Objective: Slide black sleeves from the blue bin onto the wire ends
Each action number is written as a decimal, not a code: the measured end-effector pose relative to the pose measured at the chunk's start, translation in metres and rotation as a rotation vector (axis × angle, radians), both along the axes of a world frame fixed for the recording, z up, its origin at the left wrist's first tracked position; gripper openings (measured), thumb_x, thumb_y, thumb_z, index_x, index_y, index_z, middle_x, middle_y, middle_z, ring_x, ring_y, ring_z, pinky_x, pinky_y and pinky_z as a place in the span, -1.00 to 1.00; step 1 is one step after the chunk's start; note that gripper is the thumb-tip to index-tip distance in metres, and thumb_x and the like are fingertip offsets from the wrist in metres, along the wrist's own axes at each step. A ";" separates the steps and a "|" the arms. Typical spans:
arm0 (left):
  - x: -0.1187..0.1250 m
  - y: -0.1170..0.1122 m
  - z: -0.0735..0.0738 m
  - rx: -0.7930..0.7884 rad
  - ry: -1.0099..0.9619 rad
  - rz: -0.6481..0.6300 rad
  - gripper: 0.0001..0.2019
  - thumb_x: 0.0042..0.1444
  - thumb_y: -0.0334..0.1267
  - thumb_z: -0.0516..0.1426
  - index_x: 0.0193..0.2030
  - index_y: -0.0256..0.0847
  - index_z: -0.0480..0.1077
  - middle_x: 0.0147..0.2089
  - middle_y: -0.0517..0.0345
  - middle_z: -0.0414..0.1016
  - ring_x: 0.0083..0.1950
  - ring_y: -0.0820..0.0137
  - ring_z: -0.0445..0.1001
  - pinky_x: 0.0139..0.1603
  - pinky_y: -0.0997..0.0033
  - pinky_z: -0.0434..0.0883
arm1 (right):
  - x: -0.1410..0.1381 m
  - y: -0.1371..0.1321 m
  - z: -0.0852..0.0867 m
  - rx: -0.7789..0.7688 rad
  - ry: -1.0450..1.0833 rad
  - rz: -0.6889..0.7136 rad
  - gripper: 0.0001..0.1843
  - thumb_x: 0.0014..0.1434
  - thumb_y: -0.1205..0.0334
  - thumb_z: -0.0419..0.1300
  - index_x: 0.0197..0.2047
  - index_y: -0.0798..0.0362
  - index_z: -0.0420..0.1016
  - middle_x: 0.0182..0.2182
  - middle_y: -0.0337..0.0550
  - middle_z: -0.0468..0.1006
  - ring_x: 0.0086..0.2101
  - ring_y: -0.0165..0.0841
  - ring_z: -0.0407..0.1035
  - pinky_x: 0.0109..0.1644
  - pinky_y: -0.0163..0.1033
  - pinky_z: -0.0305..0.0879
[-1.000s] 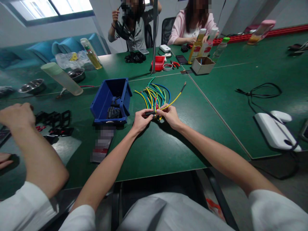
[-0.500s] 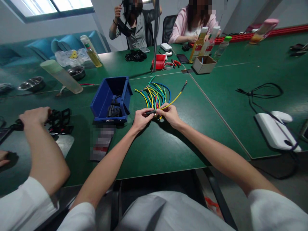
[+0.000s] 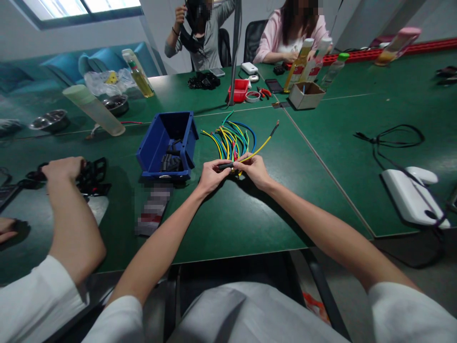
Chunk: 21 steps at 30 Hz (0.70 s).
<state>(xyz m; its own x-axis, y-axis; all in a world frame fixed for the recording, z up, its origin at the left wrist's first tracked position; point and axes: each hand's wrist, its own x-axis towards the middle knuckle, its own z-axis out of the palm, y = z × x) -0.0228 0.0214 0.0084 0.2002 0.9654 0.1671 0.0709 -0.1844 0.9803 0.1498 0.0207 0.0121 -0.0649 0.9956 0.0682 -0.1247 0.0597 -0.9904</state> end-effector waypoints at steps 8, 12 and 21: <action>-0.001 0.000 0.001 0.014 0.010 0.003 -0.71 -0.07 -0.25 0.30 -0.17 -0.30 0.58 -0.24 0.01 0.61 -0.38 0.43 0.50 -0.41 0.48 0.42 | 0.001 0.000 0.001 -0.012 0.023 0.028 -0.65 -0.15 0.04 0.46 -0.44 0.06 0.46 -0.52 -0.21 0.56 -0.49 -0.41 0.44 -0.38 -0.30 0.37; -0.001 0.001 0.000 0.025 0.005 -0.010 -0.72 -0.06 -0.25 0.29 -0.18 -0.30 0.58 -0.25 0.02 0.61 -0.36 0.42 0.51 -0.38 0.47 0.44 | 0.001 0.000 0.004 -0.034 0.025 0.053 -0.64 -0.17 0.04 0.47 -0.43 0.06 0.45 -0.52 -0.21 0.57 -0.49 -0.40 0.45 -0.37 -0.28 0.37; 0.000 0.001 0.002 0.012 -0.018 0.009 -0.73 -0.07 -0.25 0.29 -0.20 -0.29 0.57 -0.25 0.03 0.61 -0.33 0.39 0.53 -0.33 0.43 0.46 | 0.005 0.003 0.004 -0.054 0.067 0.091 -0.57 -0.13 -0.05 0.44 -0.34 0.03 0.41 -0.51 -0.24 0.54 -0.46 -0.38 0.47 -0.34 -0.29 0.37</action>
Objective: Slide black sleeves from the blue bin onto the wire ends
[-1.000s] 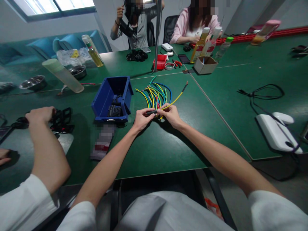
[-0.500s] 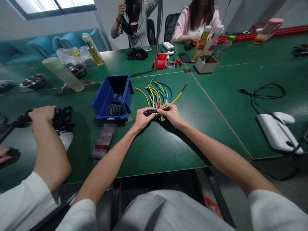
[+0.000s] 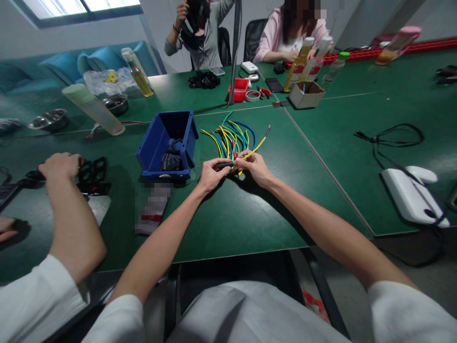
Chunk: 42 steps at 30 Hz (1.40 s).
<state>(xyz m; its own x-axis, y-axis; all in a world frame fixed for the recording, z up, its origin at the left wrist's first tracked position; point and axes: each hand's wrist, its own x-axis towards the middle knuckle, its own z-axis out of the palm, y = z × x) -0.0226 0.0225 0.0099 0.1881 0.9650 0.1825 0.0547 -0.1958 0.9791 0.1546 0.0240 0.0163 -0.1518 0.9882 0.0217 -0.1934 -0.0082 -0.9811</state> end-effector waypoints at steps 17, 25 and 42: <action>0.000 0.000 0.000 -0.006 -0.029 -0.004 -0.71 -0.10 -0.27 0.31 -0.19 -0.32 0.56 -0.25 0.01 0.61 -0.34 0.41 0.52 -0.34 0.44 0.44 | -0.001 -0.003 0.002 0.022 -0.014 -0.031 -0.60 -0.14 0.00 0.45 -0.39 0.04 0.40 -0.55 -0.24 0.54 -0.48 -0.40 0.46 -0.37 -0.30 0.36; 0.000 -0.001 0.003 -0.004 -0.030 -0.017 -0.73 -0.10 -0.27 0.31 -0.21 -0.31 0.56 -0.27 0.05 0.61 -0.36 0.43 0.51 -0.30 0.43 0.46 | -0.001 -0.002 0.003 0.031 -0.026 -0.025 -0.59 -0.16 -0.01 0.46 -0.41 0.05 0.40 -0.55 -0.25 0.54 -0.49 -0.41 0.45 -0.36 -0.30 0.36; 0.000 -0.001 0.002 0.001 -0.024 -0.017 -0.71 -0.10 -0.25 0.32 -0.20 -0.32 0.56 -0.26 0.03 0.60 -0.37 0.45 0.49 -0.38 0.49 0.40 | -0.001 -0.001 0.000 0.037 -0.001 -0.018 -0.65 -0.16 0.07 0.47 -0.43 0.07 0.44 -0.54 -0.23 0.55 -0.50 -0.44 0.42 -0.38 -0.33 0.31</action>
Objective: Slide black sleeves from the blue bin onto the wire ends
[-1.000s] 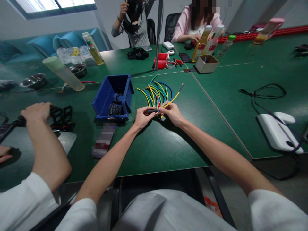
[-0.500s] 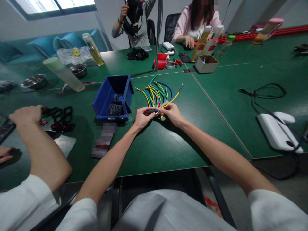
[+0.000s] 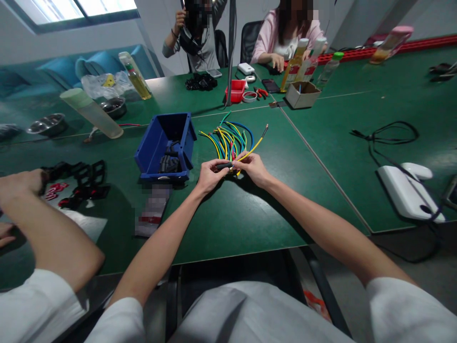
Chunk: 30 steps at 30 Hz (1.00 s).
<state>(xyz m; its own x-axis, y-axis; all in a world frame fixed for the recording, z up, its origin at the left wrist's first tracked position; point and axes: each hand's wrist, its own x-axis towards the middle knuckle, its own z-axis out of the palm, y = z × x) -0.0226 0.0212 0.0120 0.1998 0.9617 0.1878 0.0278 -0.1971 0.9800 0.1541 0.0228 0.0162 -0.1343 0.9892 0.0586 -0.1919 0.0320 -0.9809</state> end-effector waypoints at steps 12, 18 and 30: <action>0.000 -0.001 0.003 -0.008 0.034 0.008 -0.72 -0.09 -0.25 0.31 -0.20 -0.31 0.57 -0.28 0.06 0.60 -0.39 0.46 0.48 -0.35 0.46 0.41 | 0.000 0.000 0.000 -0.021 -0.003 0.004 -0.67 -0.17 0.08 0.46 -0.44 0.07 0.45 -0.53 -0.23 0.55 -0.49 -0.43 0.42 -0.37 -0.31 0.32; 0.000 0.000 0.001 -0.018 -0.005 -0.007 -0.71 -0.10 -0.25 0.31 -0.20 -0.30 0.57 -0.25 0.04 0.61 -0.35 0.43 0.51 -0.32 0.45 0.44 | 0.000 0.000 0.002 -0.042 -0.019 0.010 -0.62 -0.20 0.04 0.48 -0.43 0.07 0.44 -0.53 -0.24 0.54 -0.49 -0.43 0.41 -0.36 -0.29 0.33; 0.001 -0.002 0.004 -0.056 -0.022 -0.001 -0.70 -0.10 -0.23 0.31 -0.19 -0.30 0.57 -0.31 0.07 0.60 -0.44 0.47 0.46 -0.40 0.47 0.41 | 0.003 0.003 -0.001 -0.106 0.065 0.042 -0.57 -0.14 -0.02 0.45 -0.31 0.03 0.42 -0.46 -0.26 0.55 -0.44 -0.42 0.46 -0.30 -0.29 0.37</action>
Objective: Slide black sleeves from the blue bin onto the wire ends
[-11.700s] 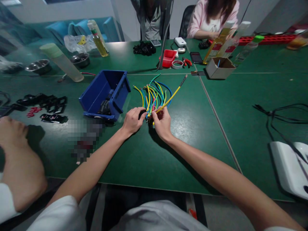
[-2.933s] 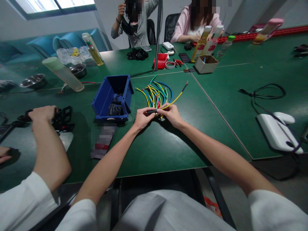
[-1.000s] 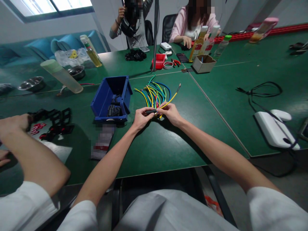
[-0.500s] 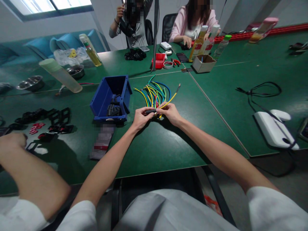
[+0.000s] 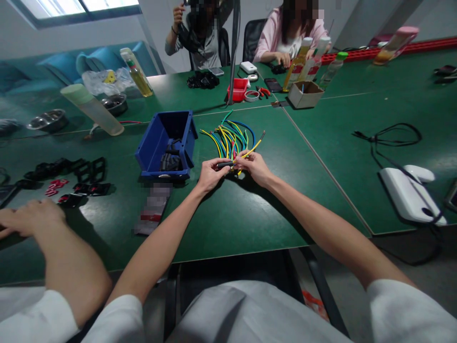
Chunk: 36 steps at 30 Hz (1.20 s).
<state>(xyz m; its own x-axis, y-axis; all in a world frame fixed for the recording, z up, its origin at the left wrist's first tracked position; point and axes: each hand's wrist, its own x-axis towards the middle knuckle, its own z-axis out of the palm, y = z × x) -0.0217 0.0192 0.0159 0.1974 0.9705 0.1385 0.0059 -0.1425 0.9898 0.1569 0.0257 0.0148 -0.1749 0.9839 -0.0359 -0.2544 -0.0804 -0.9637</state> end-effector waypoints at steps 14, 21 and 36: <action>0.001 -0.001 0.000 0.003 -0.005 0.014 -0.70 -0.12 -0.26 0.31 -0.21 -0.32 0.56 -0.29 0.05 0.60 -0.39 0.45 0.49 -0.35 0.45 0.45 | 0.000 0.001 -0.002 -0.012 0.015 -0.025 -0.56 -0.15 -0.01 0.47 -0.34 0.04 0.38 -0.50 -0.29 0.52 -0.47 -0.45 0.46 -0.35 -0.35 0.36; 0.000 0.000 0.000 -0.001 0.009 0.011 -0.69 -0.13 -0.24 0.32 -0.20 -0.31 0.57 -0.30 0.05 0.60 -0.40 0.44 0.49 -0.35 0.44 0.45 | -0.001 0.000 -0.001 -0.005 -0.012 -0.031 -0.54 -0.16 -0.03 0.47 -0.35 0.04 0.39 -0.51 -0.28 0.53 -0.46 -0.43 0.47 -0.35 -0.33 0.38; 0.000 -0.001 0.001 0.007 0.025 -0.001 -0.71 -0.11 -0.26 0.31 -0.19 -0.30 0.58 -0.33 0.09 0.59 -0.45 0.48 0.44 -0.39 0.47 0.39 | -0.001 0.000 -0.001 0.029 -0.038 -0.022 -0.59 -0.14 0.00 0.46 -0.36 0.04 0.41 -0.52 -0.27 0.53 -0.46 -0.43 0.47 -0.34 -0.32 0.40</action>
<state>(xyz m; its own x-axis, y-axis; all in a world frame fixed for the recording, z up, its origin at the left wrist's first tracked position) -0.0221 0.0182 0.0166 0.2021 0.9692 0.1406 0.0308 -0.1497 0.9882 0.1563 0.0257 0.0139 -0.1520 0.9883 -0.0134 -0.2186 -0.0469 -0.9747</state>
